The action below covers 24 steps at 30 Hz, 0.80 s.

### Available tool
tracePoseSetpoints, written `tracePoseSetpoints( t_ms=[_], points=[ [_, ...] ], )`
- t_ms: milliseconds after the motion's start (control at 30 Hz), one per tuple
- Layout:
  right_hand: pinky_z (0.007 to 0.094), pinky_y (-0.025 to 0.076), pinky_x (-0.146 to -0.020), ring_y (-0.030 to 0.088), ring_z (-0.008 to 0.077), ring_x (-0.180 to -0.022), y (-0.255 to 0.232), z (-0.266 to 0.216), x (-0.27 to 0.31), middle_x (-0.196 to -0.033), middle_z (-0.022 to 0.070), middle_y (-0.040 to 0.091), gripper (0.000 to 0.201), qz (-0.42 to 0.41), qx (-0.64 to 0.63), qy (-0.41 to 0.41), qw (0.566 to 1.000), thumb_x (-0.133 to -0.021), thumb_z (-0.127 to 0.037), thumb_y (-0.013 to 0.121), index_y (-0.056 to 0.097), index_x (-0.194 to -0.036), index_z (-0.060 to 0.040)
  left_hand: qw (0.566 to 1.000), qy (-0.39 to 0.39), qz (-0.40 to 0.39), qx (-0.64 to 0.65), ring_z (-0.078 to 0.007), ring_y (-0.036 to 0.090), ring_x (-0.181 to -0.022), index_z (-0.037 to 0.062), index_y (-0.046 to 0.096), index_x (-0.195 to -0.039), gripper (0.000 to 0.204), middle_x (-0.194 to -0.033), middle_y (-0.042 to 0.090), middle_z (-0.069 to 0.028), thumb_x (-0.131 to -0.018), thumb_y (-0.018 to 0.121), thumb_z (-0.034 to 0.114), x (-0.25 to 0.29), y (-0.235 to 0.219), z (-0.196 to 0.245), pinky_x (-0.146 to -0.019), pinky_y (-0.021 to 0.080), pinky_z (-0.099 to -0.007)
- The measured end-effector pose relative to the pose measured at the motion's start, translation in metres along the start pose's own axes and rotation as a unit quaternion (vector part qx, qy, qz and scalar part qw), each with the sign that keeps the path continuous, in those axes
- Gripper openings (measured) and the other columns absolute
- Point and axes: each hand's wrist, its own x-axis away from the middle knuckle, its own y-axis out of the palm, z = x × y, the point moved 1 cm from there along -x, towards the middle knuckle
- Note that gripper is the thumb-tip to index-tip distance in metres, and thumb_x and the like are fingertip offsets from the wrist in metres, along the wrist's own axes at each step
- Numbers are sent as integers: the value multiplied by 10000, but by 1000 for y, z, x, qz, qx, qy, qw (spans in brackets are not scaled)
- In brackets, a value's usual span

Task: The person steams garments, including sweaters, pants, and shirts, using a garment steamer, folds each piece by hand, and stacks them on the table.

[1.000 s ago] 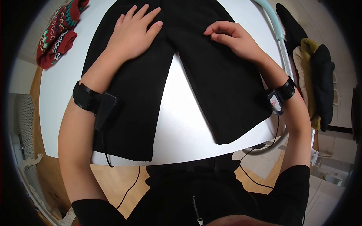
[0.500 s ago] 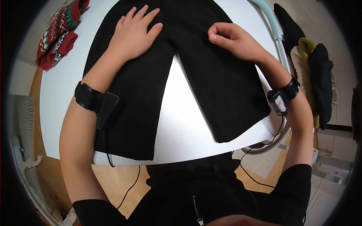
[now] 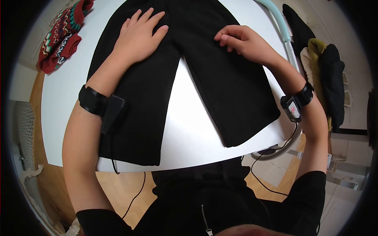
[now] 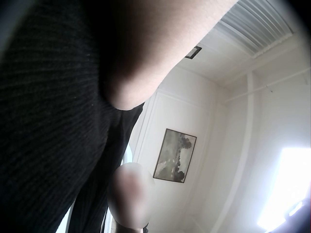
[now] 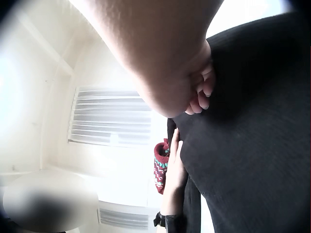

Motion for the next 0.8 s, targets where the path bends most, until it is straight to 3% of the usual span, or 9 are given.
tracePoseSetpoints(
  t_ms=[267,500,700,800],
  points=[
    [211,452,-758,545,46,-846,1,5,-10,-950,-20,638,189,-63,25,-59,996,-983,-120,563,660,-1109,-18,999,29,15,2,-321,297,-1461,222,472,-1461,522,-1548,400,-92,-997,455,462,-1,6,-8,-1189,224,-462],
    [204,444,-750,542,40,-831,8,-4,-16,-918,-27,631,171,-79,44,-85,992,-989,-174,596,648,-1031,-17,999,30,13,1,-325,297,-1461,219,474,-1459,524,-1547,401,-94,-997,454,465,0,6,-9,-1189,220,-466],
    [206,375,-643,433,24,-716,-1,-13,-3,-789,-74,488,218,-59,87,-84,991,-1006,-243,589,589,-932,-38,999,31,13,3,-324,295,-1461,219,470,-1461,527,-1545,403,-97,-996,454,466,-1,7,-9,-1192,211,-465],
    [198,324,-596,363,22,-670,-15,-13,12,-754,-79,423,264,-54,40,-29,997,-1026,-300,553,545,-914,-62,1000,27,6,12,-324,294,-1462,219,467,-1464,529,-1548,399,-96,-995,453,465,-2,6,-9,-1191,211,-463]
  ],
)
